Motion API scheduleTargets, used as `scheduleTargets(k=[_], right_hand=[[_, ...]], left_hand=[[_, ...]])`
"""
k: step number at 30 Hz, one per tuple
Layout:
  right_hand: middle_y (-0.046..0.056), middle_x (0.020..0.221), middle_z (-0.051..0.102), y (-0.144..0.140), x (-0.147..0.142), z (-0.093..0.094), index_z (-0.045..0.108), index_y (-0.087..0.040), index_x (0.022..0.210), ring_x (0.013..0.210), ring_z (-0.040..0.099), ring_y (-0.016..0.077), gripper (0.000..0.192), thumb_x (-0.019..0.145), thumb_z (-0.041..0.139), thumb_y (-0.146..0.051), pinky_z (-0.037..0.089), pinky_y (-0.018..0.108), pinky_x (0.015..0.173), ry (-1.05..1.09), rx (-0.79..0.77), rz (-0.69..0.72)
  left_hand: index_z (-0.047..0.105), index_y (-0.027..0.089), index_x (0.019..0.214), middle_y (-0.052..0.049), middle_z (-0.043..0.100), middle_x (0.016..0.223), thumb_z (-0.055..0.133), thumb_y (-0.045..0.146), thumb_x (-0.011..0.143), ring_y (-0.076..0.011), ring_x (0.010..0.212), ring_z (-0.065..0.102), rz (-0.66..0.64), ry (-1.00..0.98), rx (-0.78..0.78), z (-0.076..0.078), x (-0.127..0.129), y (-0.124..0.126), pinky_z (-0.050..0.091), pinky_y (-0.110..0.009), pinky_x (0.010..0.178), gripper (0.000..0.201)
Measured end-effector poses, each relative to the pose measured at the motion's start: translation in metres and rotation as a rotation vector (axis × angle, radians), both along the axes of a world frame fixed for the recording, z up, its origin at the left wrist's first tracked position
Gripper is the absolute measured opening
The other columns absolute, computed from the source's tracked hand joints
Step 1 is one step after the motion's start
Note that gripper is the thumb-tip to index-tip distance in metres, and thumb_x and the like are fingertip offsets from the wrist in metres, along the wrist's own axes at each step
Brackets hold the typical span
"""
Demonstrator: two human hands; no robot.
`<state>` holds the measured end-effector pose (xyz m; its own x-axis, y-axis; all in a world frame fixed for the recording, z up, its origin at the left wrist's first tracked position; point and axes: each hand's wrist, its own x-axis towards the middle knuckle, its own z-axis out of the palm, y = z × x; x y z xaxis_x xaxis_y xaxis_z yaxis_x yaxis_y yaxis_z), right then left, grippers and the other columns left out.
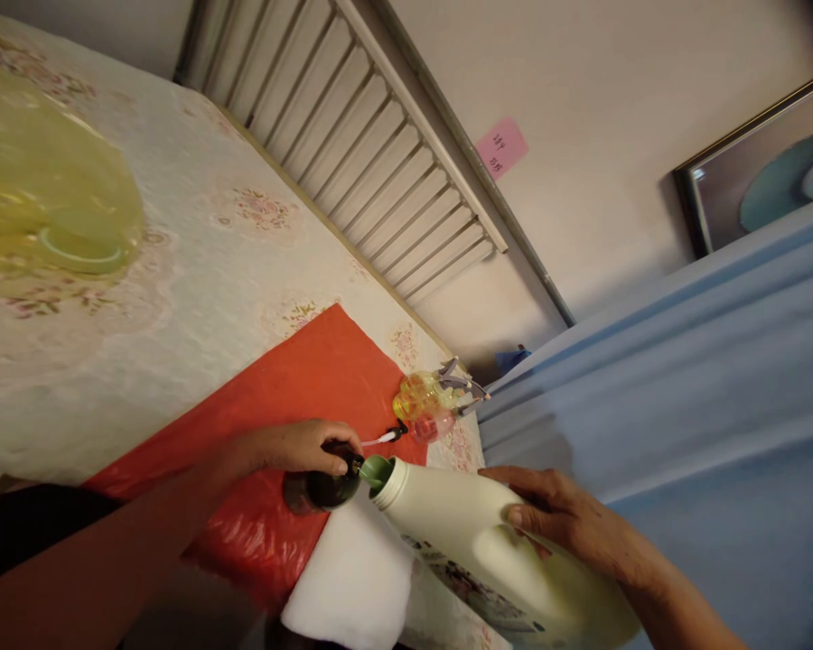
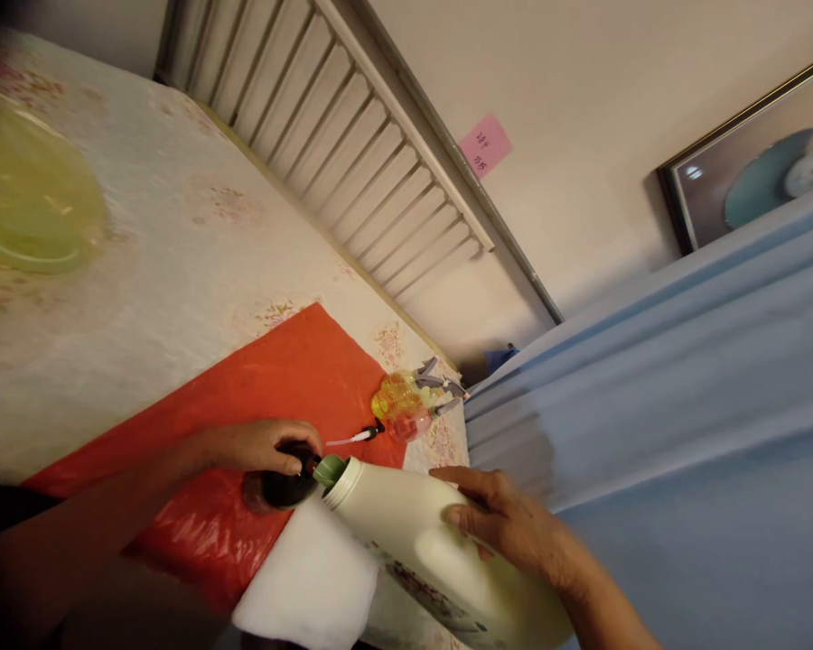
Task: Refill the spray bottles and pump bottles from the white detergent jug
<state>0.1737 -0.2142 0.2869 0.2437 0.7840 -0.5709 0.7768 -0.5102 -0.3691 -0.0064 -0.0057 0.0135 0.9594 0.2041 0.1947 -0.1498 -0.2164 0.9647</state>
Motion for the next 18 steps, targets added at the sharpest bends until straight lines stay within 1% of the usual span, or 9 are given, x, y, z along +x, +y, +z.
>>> scheduleTargets(k=[6, 12, 18], right_hand=[[0.009, 0.096, 0.071, 0.0020, -0.0007, 0.0011, 0.059, -0.018, 0.133, 0.077, 0.062, 0.0219, 0.063, 0.085, 0.058, -0.059, 0.048, 0.029, 0.061, -0.008, -0.001, 0.012], [0.008, 0.094, 0.071, 0.0001, 0.0022, 0.0013, 0.058, -0.019, 0.133, 0.075, 0.061, 0.0206, 0.060, 0.087, 0.058, -0.057, 0.048, 0.027, 0.059, -0.004, 0.005, 0.029], [0.008, 0.096, 0.071, 0.0011, 0.0014, 0.0014, 0.058, -0.018, 0.134, 0.077, 0.061, 0.0209, 0.059, 0.087, 0.058, -0.055, 0.048, 0.028, 0.060, -0.005, 0.004, 0.034]], left_hand=[[0.065, 0.023, 0.108, -0.001, 0.068, 0.112, 0.062, 0.025, 0.073, -0.0225, 0.106, 0.062, -0.004, 0.008, -0.020, 0.0010, 0.0003, -0.0002, 0.048, -0.030, 0.092, 0.035], [0.066, 0.022, 0.106, -0.001, 0.069, 0.110, 0.062, 0.025, 0.072, -0.0228, 0.105, 0.063, 0.003, -0.003, -0.019, 0.0027, 0.0004, -0.0011, 0.049, -0.029, 0.090, 0.034], [0.065, 0.021, 0.107, -0.002, 0.069, 0.110, 0.062, 0.025, 0.073, -0.0227, 0.105, 0.063, -0.005, -0.002, -0.021, 0.0028, -0.0001, -0.0013, 0.049, -0.029, 0.090, 0.035]])
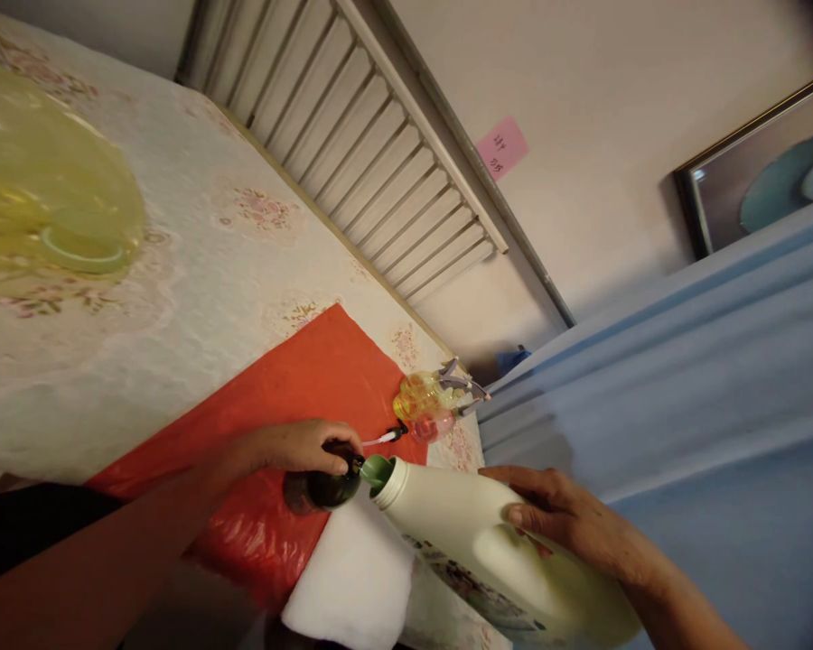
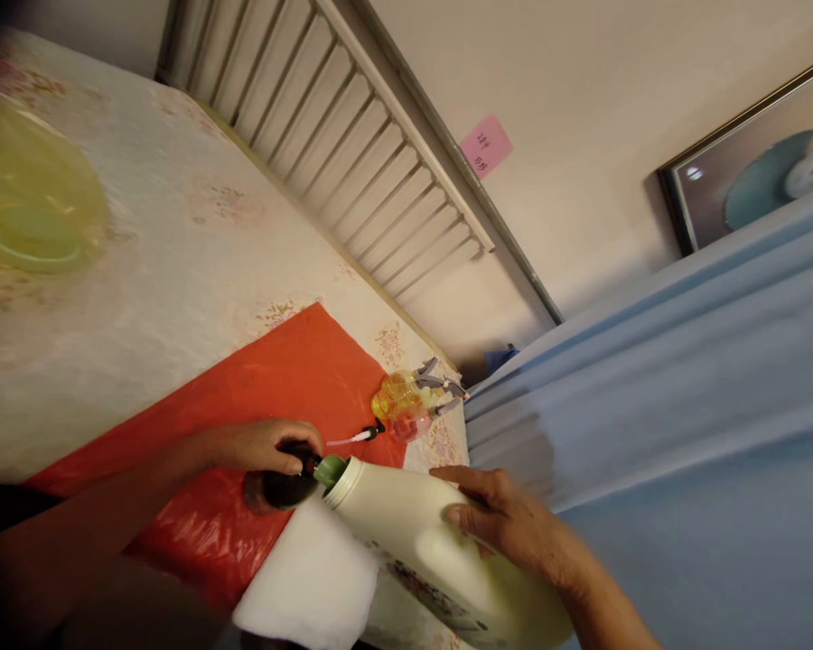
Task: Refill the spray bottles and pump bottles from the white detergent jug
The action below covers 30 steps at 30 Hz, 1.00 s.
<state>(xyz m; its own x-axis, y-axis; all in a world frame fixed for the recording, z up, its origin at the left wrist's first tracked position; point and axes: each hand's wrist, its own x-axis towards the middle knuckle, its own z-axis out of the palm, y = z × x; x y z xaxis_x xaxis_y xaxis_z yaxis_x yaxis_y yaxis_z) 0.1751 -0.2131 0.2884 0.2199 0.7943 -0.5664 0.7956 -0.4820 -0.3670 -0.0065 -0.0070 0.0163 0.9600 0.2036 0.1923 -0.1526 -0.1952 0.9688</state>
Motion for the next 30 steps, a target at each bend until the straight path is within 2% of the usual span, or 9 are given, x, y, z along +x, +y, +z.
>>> scheduleTargets(k=[15, 25, 30], right_hand=[[0.008, 0.097, 0.071, -0.0001, -0.0022, 0.0004, 0.057, -0.019, 0.135, 0.075, 0.062, 0.0202, 0.061, 0.087, 0.058, -0.056, 0.047, 0.026, 0.057, -0.002, 0.001, -0.007], [0.009, 0.102, 0.071, -0.0001, -0.0024, 0.0022, 0.057, -0.019, 0.135, 0.081, 0.063, 0.0225, 0.060, 0.088, 0.057, -0.055, 0.049, 0.029, 0.062, -0.014, -0.008, -0.008], [0.007, 0.097, 0.072, 0.0007, -0.0037, 0.0030, 0.057, -0.021, 0.135, 0.076, 0.061, 0.0203, 0.059, 0.087, 0.057, -0.056, 0.047, 0.027, 0.060, -0.020, -0.010, 0.012]], left_hand=[[0.065, 0.023, 0.108, -0.001, 0.067, 0.112, 0.061, 0.027, 0.073, -0.0222, 0.103, 0.062, 0.012, 0.026, 0.004, -0.0018, 0.0009, 0.0000, 0.049, -0.029, 0.089, 0.035], [0.065, 0.022, 0.106, -0.002, 0.067, 0.111, 0.061, 0.028, 0.072, -0.0227, 0.103, 0.062, 0.020, 0.019, 0.021, -0.0010, 0.0012, -0.0008, 0.049, -0.029, 0.090, 0.035], [0.065, 0.022, 0.108, -0.001, 0.067, 0.110, 0.061, 0.026, 0.073, -0.0223, 0.103, 0.062, 0.003, 0.045, 0.004, 0.0025, -0.0006, -0.0009, 0.049, -0.028, 0.088, 0.036]])
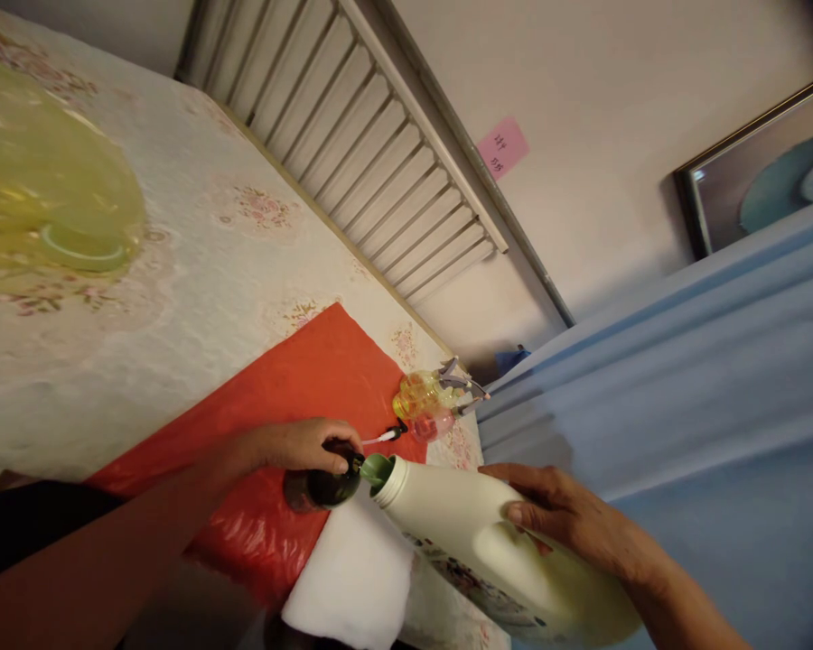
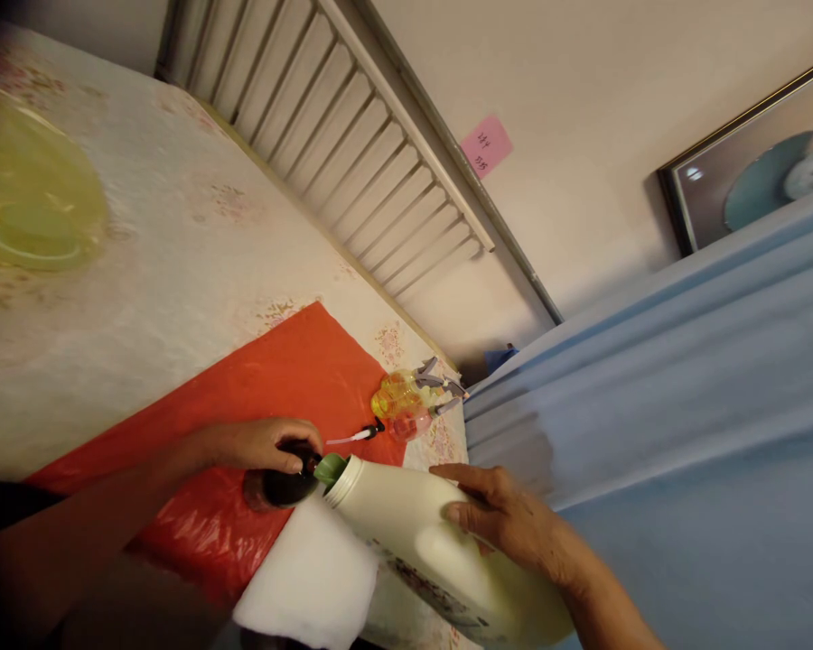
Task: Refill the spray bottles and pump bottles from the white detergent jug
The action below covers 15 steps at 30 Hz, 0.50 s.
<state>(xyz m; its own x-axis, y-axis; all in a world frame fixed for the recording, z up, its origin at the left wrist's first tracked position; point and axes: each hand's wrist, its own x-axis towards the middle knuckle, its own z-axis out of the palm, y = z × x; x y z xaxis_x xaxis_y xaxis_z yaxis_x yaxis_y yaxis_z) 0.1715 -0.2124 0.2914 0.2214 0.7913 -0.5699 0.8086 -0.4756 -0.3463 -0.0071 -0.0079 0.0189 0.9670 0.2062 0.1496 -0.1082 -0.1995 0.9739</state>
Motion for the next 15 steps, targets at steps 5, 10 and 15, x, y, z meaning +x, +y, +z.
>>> scheduleTargets(k=[5, 10, 15], right_hand=[[0.007, 0.099, 0.072, 0.0023, -0.0009, 0.0003, 0.057, -0.020, 0.135, 0.078, 0.060, 0.0206, 0.058, 0.088, 0.057, -0.054, 0.047, 0.027, 0.061, 0.008, 0.000, 0.013], [0.007, 0.097, 0.071, 0.0015, -0.0008, 0.0010, 0.057, -0.019, 0.135, 0.075, 0.058, 0.0190, 0.058, 0.088, 0.057, -0.054, 0.044, 0.026, 0.058, 0.002, 0.001, 0.012], [0.006, 0.093, 0.070, 0.0000, -0.0013, 0.0011, 0.058, -0.019, 0.134, 0.069, 0.056, 0.0167, 0.058, 0.088, 0.057, -0.053, 0.042, 0.025, 0.055, 0.005, 0.004, 0.006]], left_hand=[[0.065, 0.022, 0.108, -0.002, 0.067, 0.110, 0.062, 0.027, 0.073, -0.0229, 0.103, 0.062, 0.004, -0.033, -0.003, -0.0038, 0.0016, 0.0004, 0.049, -0.029, 0.088, 0.036], [0.066, 0.021, 0.109, -0.002, 0.068, 0.111, 0.061, 0.026, 0.072, -0.0243, 0.103, 0.063, 0.007, -0.022, -0.006, -0.0045, 0.0014, 0.0004, 0.050, -0.030, 0.088, 0.037], [0.065, 0.020, 0.108, -0.002, 0.067, 0.111, 0.061, 0.025, 0.072, -0.0239, 0.104, 0.063, -0.002, -0.025, -0.004, -0.0018, 0.0006, 0.0006, 0.049, -0.030, 0.089, 0.037]])
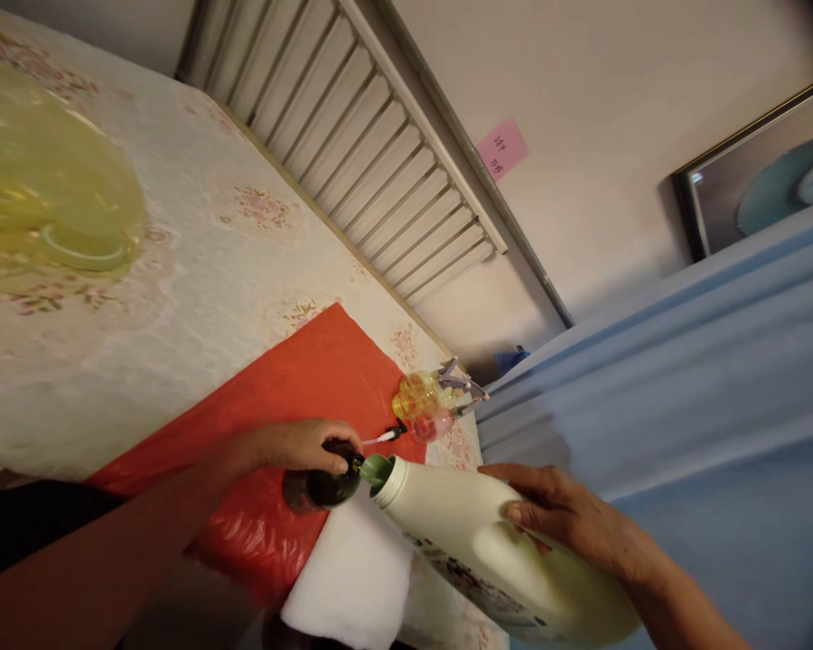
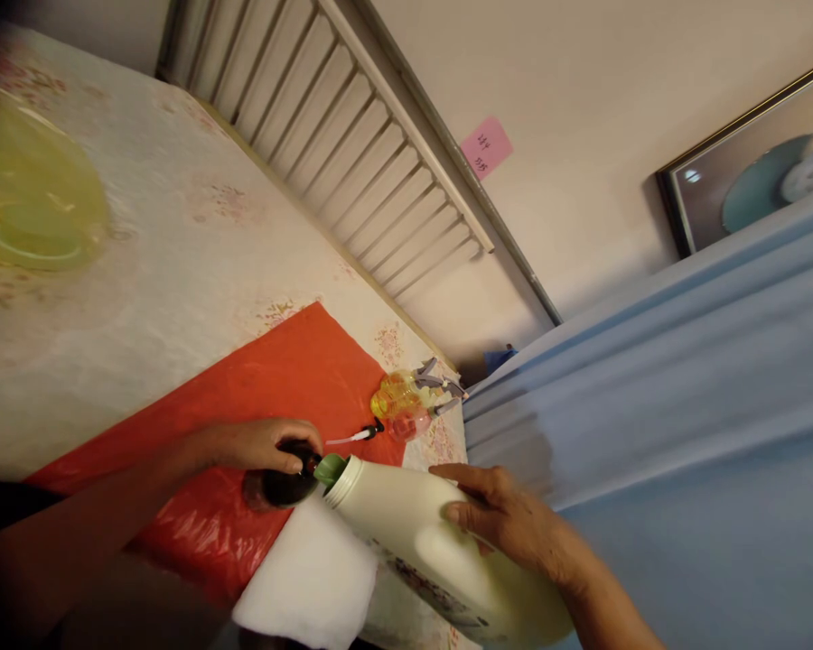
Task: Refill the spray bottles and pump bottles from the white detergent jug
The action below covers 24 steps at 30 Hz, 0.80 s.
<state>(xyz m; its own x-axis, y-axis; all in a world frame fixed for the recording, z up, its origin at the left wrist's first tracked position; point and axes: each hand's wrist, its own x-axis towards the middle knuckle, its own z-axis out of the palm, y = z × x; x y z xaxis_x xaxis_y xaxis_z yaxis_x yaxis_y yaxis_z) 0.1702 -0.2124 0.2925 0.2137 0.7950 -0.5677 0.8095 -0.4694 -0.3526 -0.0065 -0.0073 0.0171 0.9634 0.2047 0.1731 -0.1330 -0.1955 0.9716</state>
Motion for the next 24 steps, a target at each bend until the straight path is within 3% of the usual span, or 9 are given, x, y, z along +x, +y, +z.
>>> scheduleTargets(k=[24], right_hand=[[0.008, 0.100, 0.072, 0.0010, 0.0027, -0.0003, 0.055, -0.019, 0.137, 0.079, 0.061, 0.0208, 0.059, 0.089, 0.058, -0.053, 0.047, 0.027, 0.061, -0.004, -0.007, -0.008]], left_hand=[[0.065, 0.019, 0.108, -0.003, 0.066, 0.111, 0.059, 0.024, 0.072, -0.0231, 0.103, 0.062, 0.004, 0.023, 0.000, 0.0052, -0.0017, -0.0015, 0.049, -0.029, 0.089, 0.038]])
